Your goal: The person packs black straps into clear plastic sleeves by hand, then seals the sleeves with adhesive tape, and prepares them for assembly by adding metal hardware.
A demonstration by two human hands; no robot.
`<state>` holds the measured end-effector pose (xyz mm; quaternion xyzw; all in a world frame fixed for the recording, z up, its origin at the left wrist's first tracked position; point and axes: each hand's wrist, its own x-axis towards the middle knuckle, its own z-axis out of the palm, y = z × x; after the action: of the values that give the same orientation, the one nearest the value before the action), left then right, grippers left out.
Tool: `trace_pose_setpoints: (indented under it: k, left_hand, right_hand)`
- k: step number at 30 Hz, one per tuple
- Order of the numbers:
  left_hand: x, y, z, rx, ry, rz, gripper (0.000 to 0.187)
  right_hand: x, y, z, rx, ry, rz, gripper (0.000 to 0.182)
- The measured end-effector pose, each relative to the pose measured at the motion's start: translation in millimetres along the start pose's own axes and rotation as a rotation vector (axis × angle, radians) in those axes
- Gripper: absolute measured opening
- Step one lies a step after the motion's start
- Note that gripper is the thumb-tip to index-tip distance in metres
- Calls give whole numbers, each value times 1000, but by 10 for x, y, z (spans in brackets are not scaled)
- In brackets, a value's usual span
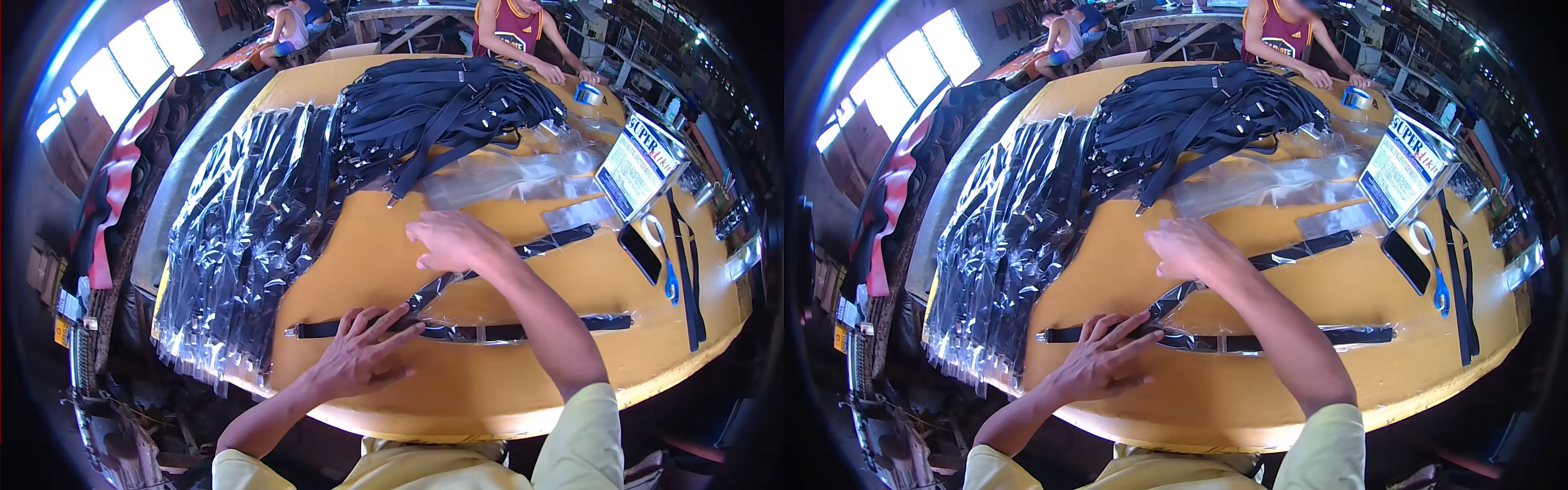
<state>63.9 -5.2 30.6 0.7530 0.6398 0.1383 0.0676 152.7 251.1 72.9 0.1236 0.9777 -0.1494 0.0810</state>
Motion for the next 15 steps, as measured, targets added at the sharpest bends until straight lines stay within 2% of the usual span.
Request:
trace_pose_setpoints:
  k: [1,3,5,7,8,10,12,15]
  left_hand:
    - [-5,-53,14,-4,6,-3,79]
    - [-25,-165,17,-227,163,-55,87]
    - [-37,-164,-122,-210,157,-107,92]
    - [-15,-102,-155,-17,158,-77,91]
    - [14,-27,-128,-23,68,-71,89]
    - [16,-1,91,-1,3,-68,88]
    - [17,22,136,24,-106,-92,88]
    - [26,17,75,2,-131,-80,83]
  right_hand:
    - [-153,-7,-22,70,136,-23,30]
    - [-449,-61,-136,57,103,-34,25]
    - [-670,-47,-127,61,68,-33,23]
    - [-820,-10,-86,18,134,-43,24]
    - [-856,-19,-55,15,131,-43,24]
    - [-902,-59,2,-22,261,-100,18]
    - [-893,-158,62,-8,252,-134,18]
    - [-823,-275,107,39,224,-179,19]
